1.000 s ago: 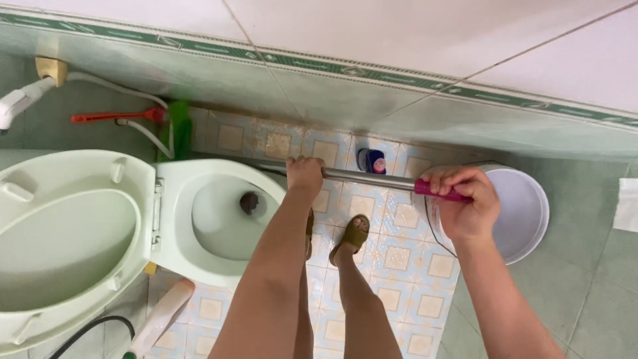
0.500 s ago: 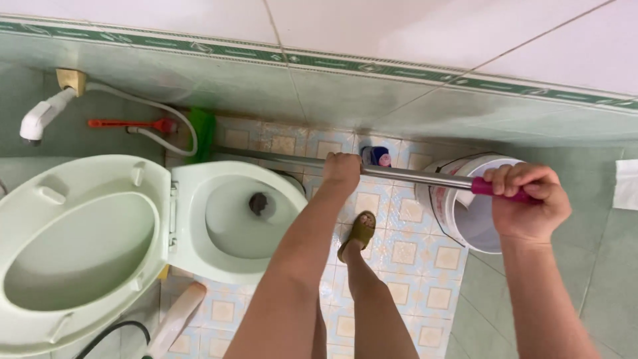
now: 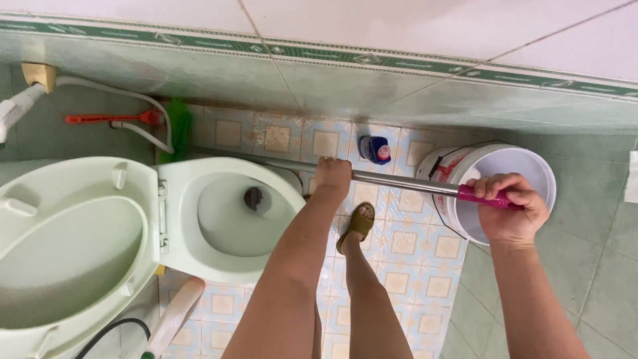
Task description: Scrubbing the tiled bathroom floor using a long-handled brush and cleaning solution.
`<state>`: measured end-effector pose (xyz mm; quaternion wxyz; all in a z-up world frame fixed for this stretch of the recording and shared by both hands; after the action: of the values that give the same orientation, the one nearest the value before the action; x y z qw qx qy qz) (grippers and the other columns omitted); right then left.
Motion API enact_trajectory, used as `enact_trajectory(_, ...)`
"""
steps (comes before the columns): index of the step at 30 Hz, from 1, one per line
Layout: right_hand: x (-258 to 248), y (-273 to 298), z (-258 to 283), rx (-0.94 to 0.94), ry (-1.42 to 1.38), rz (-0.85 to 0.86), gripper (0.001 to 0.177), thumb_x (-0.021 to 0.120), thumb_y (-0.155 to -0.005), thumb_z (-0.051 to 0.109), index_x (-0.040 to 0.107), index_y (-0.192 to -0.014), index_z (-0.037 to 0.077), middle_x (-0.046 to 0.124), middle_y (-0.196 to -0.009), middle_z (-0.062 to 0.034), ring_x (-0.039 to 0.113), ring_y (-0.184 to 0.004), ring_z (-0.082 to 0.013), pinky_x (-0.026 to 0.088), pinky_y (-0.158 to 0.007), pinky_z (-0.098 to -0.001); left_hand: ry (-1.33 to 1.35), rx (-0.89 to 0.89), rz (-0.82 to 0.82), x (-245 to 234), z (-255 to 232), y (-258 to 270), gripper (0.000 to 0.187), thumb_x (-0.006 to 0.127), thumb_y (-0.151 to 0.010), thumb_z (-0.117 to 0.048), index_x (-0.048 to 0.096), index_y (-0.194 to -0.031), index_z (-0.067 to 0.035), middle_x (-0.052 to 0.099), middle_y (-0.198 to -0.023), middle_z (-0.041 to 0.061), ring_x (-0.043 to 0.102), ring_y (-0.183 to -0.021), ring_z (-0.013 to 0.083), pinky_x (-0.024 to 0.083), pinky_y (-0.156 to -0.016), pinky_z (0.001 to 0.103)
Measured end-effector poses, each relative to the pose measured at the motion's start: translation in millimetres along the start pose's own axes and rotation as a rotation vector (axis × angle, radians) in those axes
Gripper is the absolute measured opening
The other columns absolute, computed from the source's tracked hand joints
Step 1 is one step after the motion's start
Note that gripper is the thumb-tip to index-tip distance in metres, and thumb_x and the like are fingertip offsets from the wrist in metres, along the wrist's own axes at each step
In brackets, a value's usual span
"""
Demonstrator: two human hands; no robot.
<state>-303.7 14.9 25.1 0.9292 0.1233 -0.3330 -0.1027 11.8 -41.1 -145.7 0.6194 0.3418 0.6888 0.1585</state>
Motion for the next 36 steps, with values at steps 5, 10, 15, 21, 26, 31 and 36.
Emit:
enact_trajectory(5,-2,-5,-2,0.005,-0.001,-0.078,0.025,0.054,-0.08,0.021,0.063,-0.085,-0.002,0.059,-0.08,-0.0153,0.049,-0.079,-0.0298,0.042,-0.102,-0.05,0.023,0.024,0.012,-11,3,9,0.017,0.061,-0.094,-0.011,0.076,-0.097,-0.017,0.075,-0.104,0.008,0.068,-0.106,0.0253,0.045,-0.096,0.04)
enact_trajectory(10,28,-23,-22,-0.014,-0.005,-0.068,0.028,0.055,-0.079,0.025,0.062,-0.083,-0.002,0.058,-0.077,-0.0156,0.051,-0.083,-0.0304,0.043,-0.102,-0.0512,0.018,0.006,0.016,-17,28,8,0.016,0.061,-0.094,-0.01,0.075,-0.099,-0.016,0.075,-0.105,0.008,0.067,-0.107,0.0257,0.044,-0.098,0.039)
enact_trajectory(15,99,-32,-17,0.021,-0.042,0.011,0.018,0.051,-0.083,0.013,0.062,-0.086,-0.002,0.058,-0.078,-0.0158,0.052,-0.086,-0.0295,0.046,-0.11,-0.0569,0.071,-0.082,-0.11,-34,56,14,0.021,0.069,-0.085,-0.015,0.073,-0.106,-0.015,0.074,-0.104,0.009,0.067,-0.105,0.0264,0.044,-0.099,0.041)
enact_trajectory(21,198,-28,37,-0.021,0.112,0.11,0.016,0.046,-0.084,0.004,0.06,-0.088,-0.003,0.058,-0.083,-0.0182,0.054,-0.086,-0.0328,0.047,-0.106,-0.0571,0.243,-0.111,-0.328,-71,84,30,0.036,0.07,-0.088,-0.014,0.072,-0.124,-0.022,0.074,-0.106,0.013,0.067,-0.097,0.0318,0.046,-0.097,0.046)
enact_trajectory(26,240,-2,65,-0.034,0.189,0.172,0.017,0.045,-0.081,-0.002,0.061,-0.088,-0.006,0.059,-0.083,-0.0196,0.057,-0.086,-0.0332,0.047,-0.109,-0.057,0.325,-0.058,-0.302,-99,82,56,0.034,0.068,-0.091,-0.01,0.074,-0.122,-0.023,0.075,-0.105,0.01,0.07,-0.093,0.0295,0.047,-0.102,0.046)
enact_trajectory(31,297,37,117,-0.091,0.312,0.217,0.02,0.043,-0.08,-0.001,0.061,-0.086,-0.006,0.062,-0.084,-0.0221,0.059,-0.083,-0.0338,0.048,-0.102,-0.0558,0.517,0.009,-0.347,-165,56,109,0.029,0.07,-0.086,-0.006,0.079,-0.11,-0.019,0.076,-0.106,0.011,0.071,-0.097,0.0295,0.054,-0.094,0.043)
enact_trajectory(36,345,58,157,-0.262,0.385,0.354,0.022,0.04,-0.09,0.0,0.06,-0.085,-0.007,0.058,-0.076,-0.0204,0.05,-0.069,-0.0281,0.046,-0.082,-0.046,0.675,0.081,-0.337,-198,51,142,0.039,0.07,-0.079,0.0,0.077,-0.113,-0.019,0.075,-0.101,0.014,0.072,-0.092,0.0322,0.056,-0.087,0.045)
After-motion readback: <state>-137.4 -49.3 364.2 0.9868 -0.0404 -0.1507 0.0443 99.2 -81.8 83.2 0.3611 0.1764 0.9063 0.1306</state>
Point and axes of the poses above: each hand's wrist, its own y-axis away from the middle knuckle, its own x-axis out of the palm, z = x × y, the point moved 8 cm from there along -y, towards the middle knuckle
